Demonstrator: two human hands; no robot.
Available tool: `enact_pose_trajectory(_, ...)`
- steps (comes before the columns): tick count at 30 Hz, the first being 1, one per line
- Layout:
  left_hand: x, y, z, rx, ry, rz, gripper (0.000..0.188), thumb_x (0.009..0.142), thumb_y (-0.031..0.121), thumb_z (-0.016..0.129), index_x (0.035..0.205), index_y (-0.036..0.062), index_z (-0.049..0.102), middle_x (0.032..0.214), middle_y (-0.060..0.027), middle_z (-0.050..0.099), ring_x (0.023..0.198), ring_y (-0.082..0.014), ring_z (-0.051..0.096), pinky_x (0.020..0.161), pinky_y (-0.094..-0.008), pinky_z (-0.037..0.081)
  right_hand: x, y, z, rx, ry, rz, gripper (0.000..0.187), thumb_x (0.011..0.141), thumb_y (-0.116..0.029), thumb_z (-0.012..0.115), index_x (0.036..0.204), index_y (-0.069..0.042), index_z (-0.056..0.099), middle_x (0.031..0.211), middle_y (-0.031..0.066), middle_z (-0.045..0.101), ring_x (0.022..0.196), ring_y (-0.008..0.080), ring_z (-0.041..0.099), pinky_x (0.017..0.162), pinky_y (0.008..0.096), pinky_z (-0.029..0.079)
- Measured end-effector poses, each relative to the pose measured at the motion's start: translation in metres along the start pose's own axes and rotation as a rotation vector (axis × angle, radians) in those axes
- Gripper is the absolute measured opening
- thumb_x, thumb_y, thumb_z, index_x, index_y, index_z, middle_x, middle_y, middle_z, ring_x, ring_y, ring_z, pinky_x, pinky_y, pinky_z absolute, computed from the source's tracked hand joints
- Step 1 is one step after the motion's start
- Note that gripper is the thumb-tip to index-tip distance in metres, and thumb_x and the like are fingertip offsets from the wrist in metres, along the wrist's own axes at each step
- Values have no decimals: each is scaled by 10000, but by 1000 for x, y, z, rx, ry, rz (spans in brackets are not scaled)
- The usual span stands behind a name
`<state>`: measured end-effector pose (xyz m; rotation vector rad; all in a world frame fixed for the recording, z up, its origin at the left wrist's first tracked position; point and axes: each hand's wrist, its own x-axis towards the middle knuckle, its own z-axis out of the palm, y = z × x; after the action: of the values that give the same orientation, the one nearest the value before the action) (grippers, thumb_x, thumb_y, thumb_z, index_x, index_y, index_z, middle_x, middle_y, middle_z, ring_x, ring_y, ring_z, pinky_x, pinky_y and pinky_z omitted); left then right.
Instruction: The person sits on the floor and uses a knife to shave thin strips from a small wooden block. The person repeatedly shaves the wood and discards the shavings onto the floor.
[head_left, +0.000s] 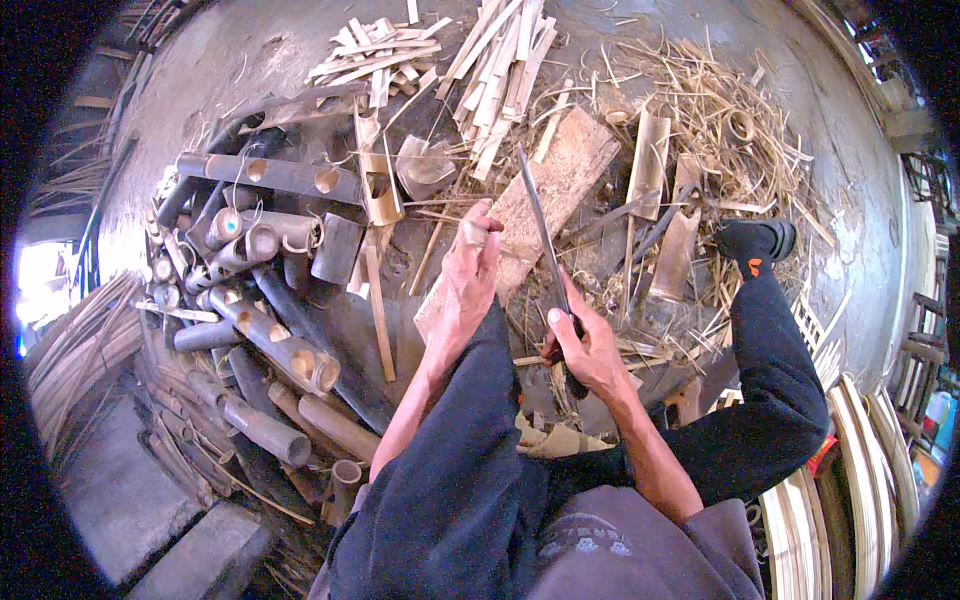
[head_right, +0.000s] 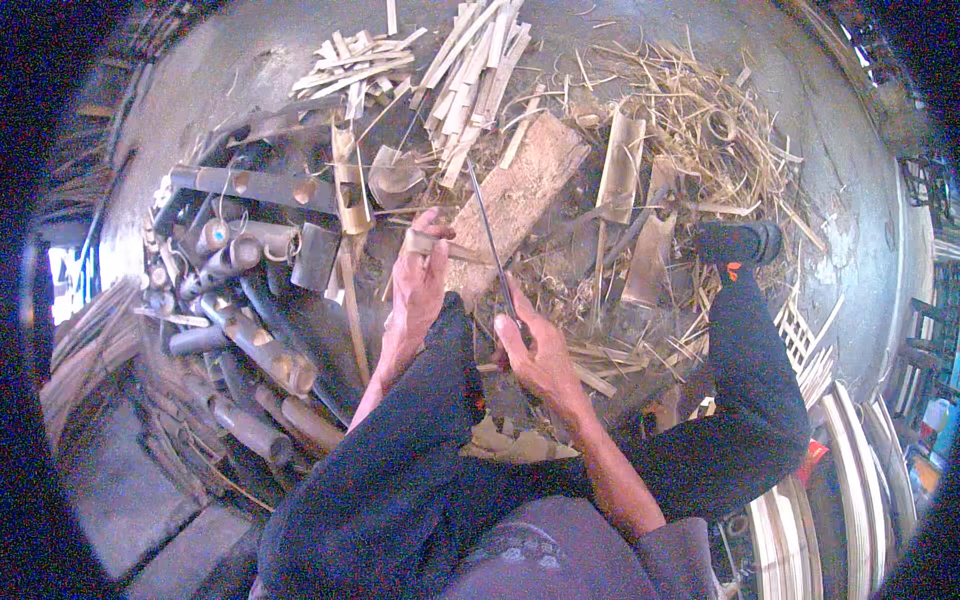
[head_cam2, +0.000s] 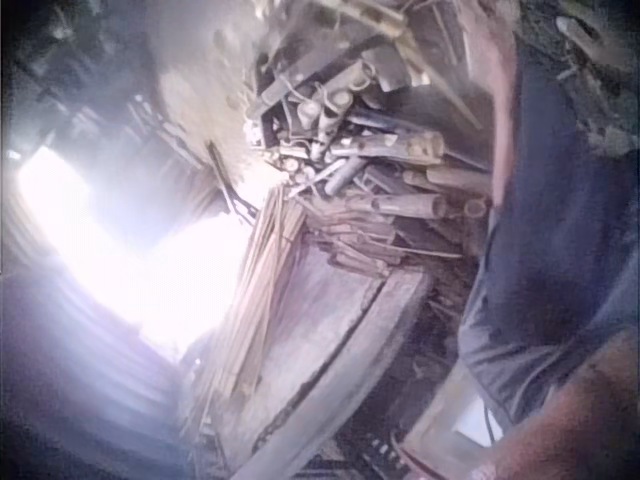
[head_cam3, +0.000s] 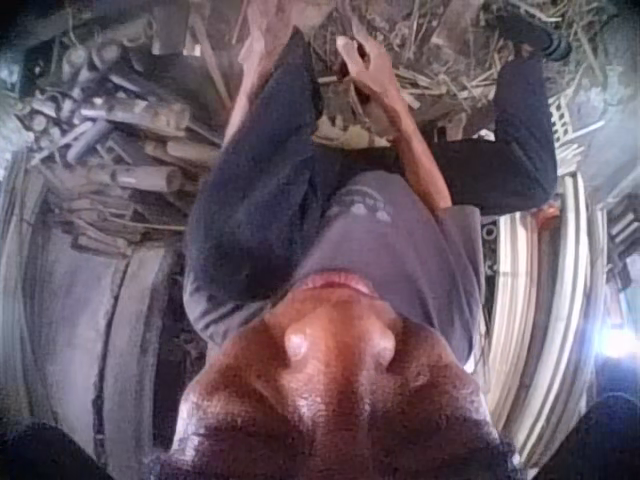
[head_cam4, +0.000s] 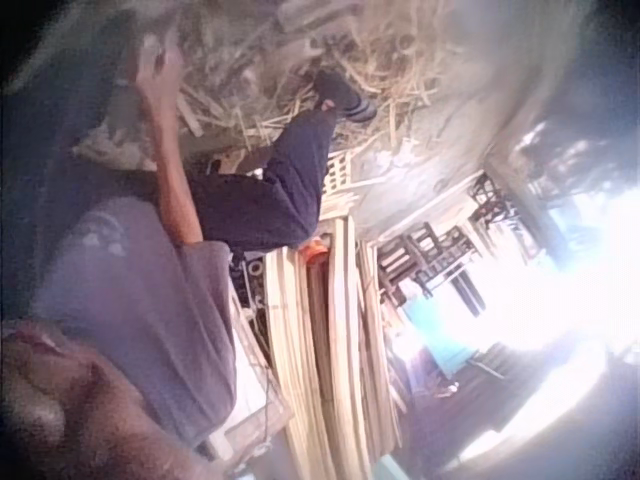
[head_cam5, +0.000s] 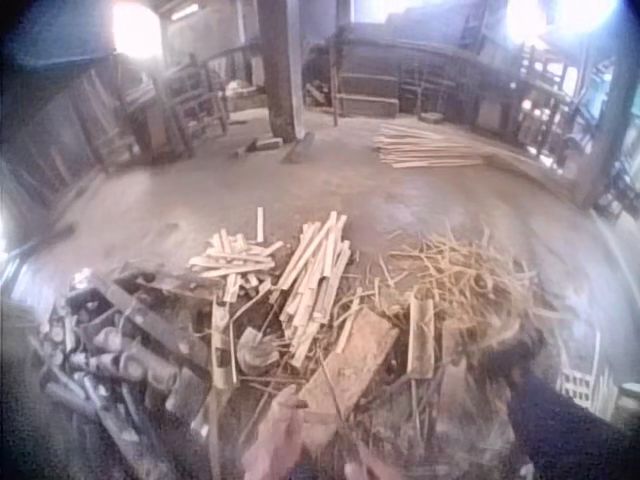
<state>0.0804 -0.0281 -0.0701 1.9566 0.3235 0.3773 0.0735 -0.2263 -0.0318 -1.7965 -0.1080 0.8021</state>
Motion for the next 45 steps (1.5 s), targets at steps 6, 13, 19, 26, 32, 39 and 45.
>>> enact_pose_trajectory(6, -13, 25, -8, 85, -181, 36, 207, 847, 76, 646, 989, 44, 500, 875, -157, 576, 767, -323, 587, 646, -397, 460, -15, -71, 7, 391, -62, 76, 505, 1000, -440, 370, 1307, -50, 464, 639, 21, 491, 474, 95, 483, 420, 248, 406)
enact_pose_trajectory(13, -18, 25, -2, 64, -203, 163, 284, 812, 61, 662, 1061, 60, 526, 915, -171, 575, 833, -353, 577, 683, -425, 461, -16, -77, 13, 361, -37, 171, 528, 993, -499, 333, 765, -40, 462, 583, 19, 470, 425, 95, 453, 399, 255, 392)
enact_pose_trajectory(19, -19, 17, 3, -51, -206, 157, 353, 784, 7, 643, 1112, 74, 529, 893, -165, 564, 823, -357, 554, 721, -427, 451, -15, -74, 16, 381, -69, 148, 530, 993, -499, 335, 767, -38, 464, 576, 22, 472, 421, 94, 446, 398, 256, 390)
enact_pose_trajectory(26, -20, 25, 0, -64, -236, 93, 313, 794, -9, 624, 1084, 70, 537, 912, -171, 565, 866, -364, 562, 734, -423, 451, -17, -75, 17, 407, -55, 179, 528, 993, -498, 335, 769, -37, 463, 574, 21, 465, 416, 97, 441, 397, 264, 391)
enact_pose_trajectory(32, -18, 25, 3, -82, -249, 66, 294, 809, -16, 607, 1084, 67, 542, 928, -178, 571, 894, -378, 567, 754, -431, 455, -17, -76, 15, 413, -58, 181, 524, 991, -504, 336, 777, -41, 453, 577, 22, 461, 417, 101, 443, 399, 270, 395)
enact_pose_trajectory(39, -18, 28, 3, -3, -241, 113, 316, 797, -26, 609, 1094, 60, 541, 929, -173, 578, 895, -371, 573, 750, -429, 461, -19, -81, 17, 438, -40, 214, 493, 995, -492, 332, 805, -50, 441, 587, 23, 464, 425, 101, 452, 401, 267, 399)
enact_pose_trajectory(45, -17, 28, 3, 7, -237, 65, 295, 795, -15, 619, 1067, 63, 534, 901, -165, 575, 867, -368, 579, 732, -425, 466, -19, -77, 21, 368, -44, 130, 441, 998, -476, 340, 1032, -59, 480, 619, 21, 472, 437, 89, 449, 411, 251, 396)
